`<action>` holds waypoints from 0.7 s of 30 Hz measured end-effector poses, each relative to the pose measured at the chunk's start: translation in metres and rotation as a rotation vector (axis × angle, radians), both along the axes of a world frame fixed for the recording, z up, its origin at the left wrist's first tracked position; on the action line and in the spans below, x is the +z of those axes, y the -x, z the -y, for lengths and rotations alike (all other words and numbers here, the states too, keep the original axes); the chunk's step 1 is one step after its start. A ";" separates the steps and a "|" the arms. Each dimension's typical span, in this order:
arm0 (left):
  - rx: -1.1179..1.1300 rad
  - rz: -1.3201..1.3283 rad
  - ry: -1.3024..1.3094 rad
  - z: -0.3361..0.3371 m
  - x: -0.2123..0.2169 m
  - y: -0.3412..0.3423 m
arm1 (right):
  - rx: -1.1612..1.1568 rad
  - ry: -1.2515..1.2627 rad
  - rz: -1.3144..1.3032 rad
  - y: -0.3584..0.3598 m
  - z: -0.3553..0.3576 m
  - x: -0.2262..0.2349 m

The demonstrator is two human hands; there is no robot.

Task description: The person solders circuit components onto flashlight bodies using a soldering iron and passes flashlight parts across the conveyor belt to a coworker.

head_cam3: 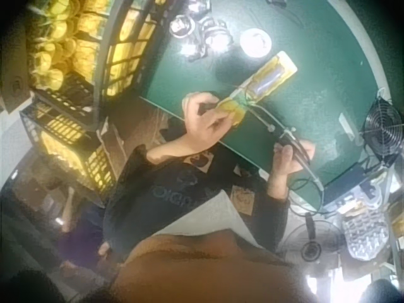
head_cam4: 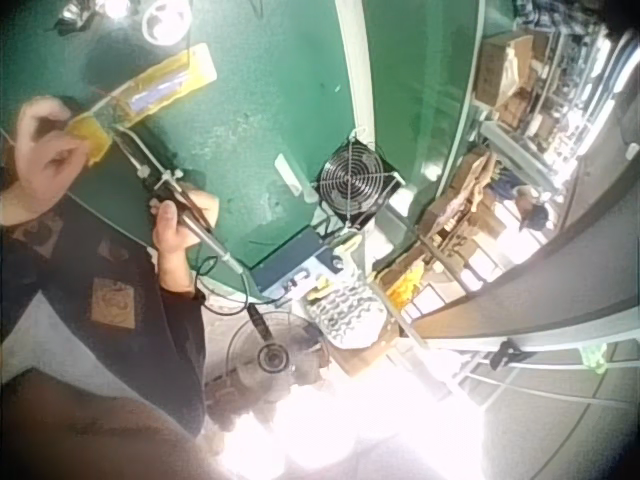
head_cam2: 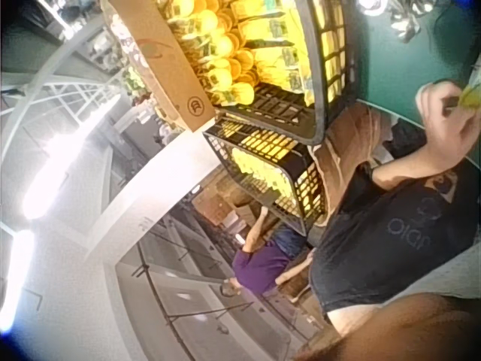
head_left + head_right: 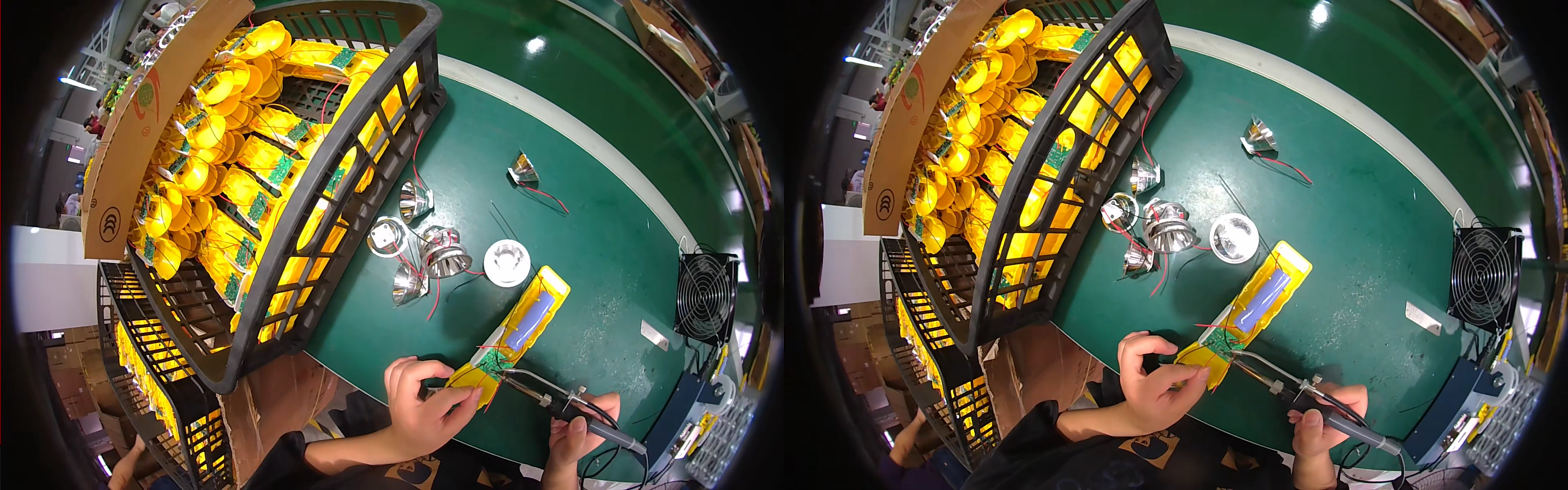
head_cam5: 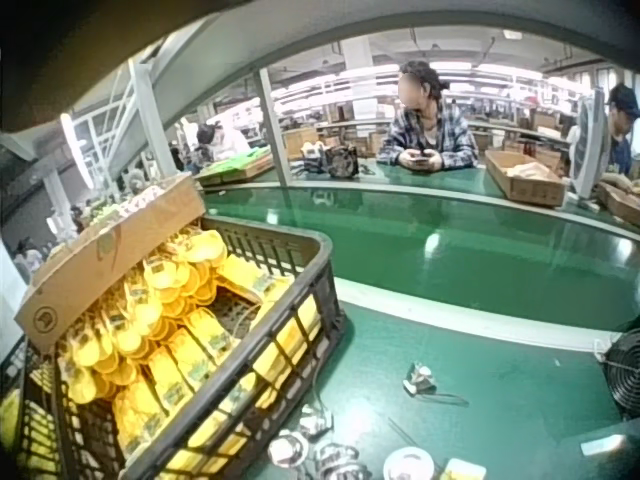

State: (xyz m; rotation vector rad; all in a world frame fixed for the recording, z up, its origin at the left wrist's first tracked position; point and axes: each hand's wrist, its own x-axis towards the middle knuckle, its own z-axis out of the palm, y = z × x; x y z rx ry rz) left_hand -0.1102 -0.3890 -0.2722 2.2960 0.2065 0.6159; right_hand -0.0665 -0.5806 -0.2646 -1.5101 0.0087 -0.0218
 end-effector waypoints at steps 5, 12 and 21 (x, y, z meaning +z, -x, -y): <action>-0.001 0.008 0.002 -0.001 -0.002 0.002 | 0.004 0.007 -0.006 0.000 -0.001 0.000; 0.008 0.009 0.005 0.000 -0.002 0.001 | -0.009 0.009 -0.018 0.001 0.000 -0.001; 0.020 0.016 0.013 0.000 -0.001 -0.001 | -0.014 0.025 -0.004 0.000 -0.001 0.000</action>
